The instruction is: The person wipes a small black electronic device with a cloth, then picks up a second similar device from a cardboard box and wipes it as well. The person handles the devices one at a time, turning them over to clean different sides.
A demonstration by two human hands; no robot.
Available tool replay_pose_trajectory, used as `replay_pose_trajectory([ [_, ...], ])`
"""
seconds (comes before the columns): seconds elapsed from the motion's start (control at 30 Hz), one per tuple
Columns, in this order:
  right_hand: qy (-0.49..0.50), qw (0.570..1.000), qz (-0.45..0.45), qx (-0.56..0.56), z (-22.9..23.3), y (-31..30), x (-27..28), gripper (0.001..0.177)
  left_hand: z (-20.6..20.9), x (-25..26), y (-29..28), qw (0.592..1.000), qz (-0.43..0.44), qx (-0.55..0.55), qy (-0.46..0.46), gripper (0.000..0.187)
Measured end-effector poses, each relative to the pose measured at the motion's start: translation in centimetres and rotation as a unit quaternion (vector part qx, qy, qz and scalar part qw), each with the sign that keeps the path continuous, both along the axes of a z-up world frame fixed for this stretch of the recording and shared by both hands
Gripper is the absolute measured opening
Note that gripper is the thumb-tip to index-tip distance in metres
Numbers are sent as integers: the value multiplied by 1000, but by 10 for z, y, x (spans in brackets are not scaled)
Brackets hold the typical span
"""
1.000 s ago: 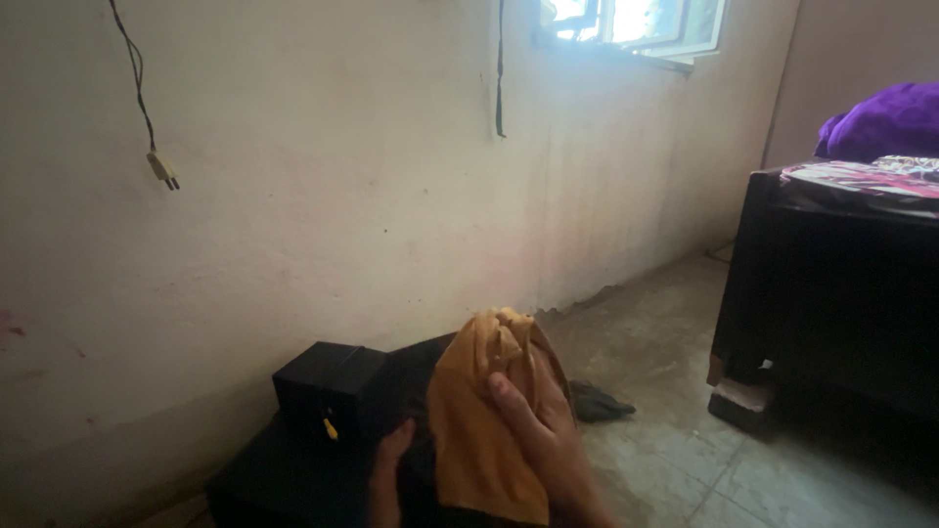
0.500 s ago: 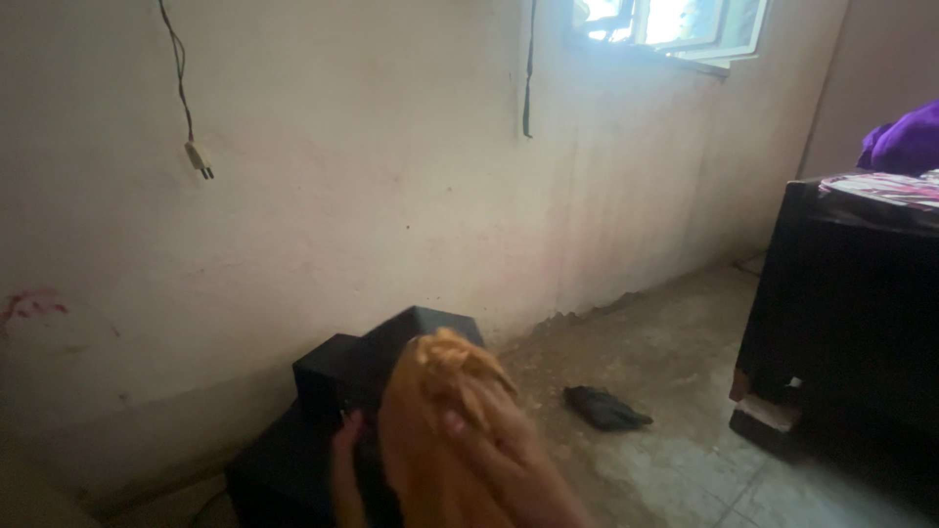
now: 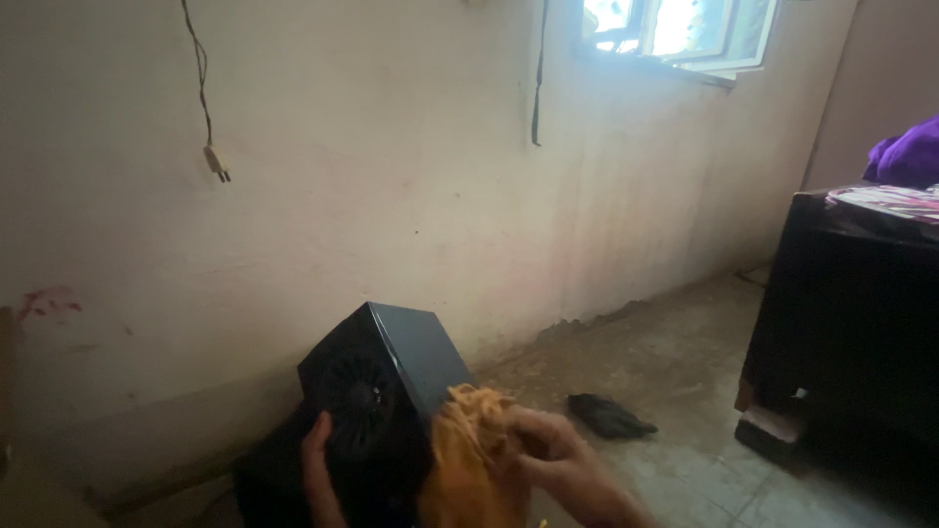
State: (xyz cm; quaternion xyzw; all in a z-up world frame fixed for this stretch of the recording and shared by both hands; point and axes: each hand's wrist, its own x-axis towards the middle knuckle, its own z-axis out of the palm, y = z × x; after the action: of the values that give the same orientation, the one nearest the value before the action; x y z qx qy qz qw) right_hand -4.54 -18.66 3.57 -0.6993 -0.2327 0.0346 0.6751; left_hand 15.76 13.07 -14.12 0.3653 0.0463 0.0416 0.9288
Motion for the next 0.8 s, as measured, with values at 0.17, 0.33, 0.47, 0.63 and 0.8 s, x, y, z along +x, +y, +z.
replay_pose_trajectory([
  [0.17,-16,994,-84,-66,-13,-32,16,15,6,9,5,1000,-26,-1,7,60],
  [0.33,-5,953,-229,-196,-12,-61,16,28,-9,18,3,999,26,-38,-29,60],
  [0.47,-85,916,-321,-225,3,-78,3,28,-14,32,5,993,107,22,-36,61],
  [0.63,-123,919,-366,-79,41,-73,-23,25,-13,12,-2,976,163,117,-83,56],
  [0.8,-162,941,-87,285,48,-6,-46,25,-21,-22,-33,809,307,400,-301,49],
])
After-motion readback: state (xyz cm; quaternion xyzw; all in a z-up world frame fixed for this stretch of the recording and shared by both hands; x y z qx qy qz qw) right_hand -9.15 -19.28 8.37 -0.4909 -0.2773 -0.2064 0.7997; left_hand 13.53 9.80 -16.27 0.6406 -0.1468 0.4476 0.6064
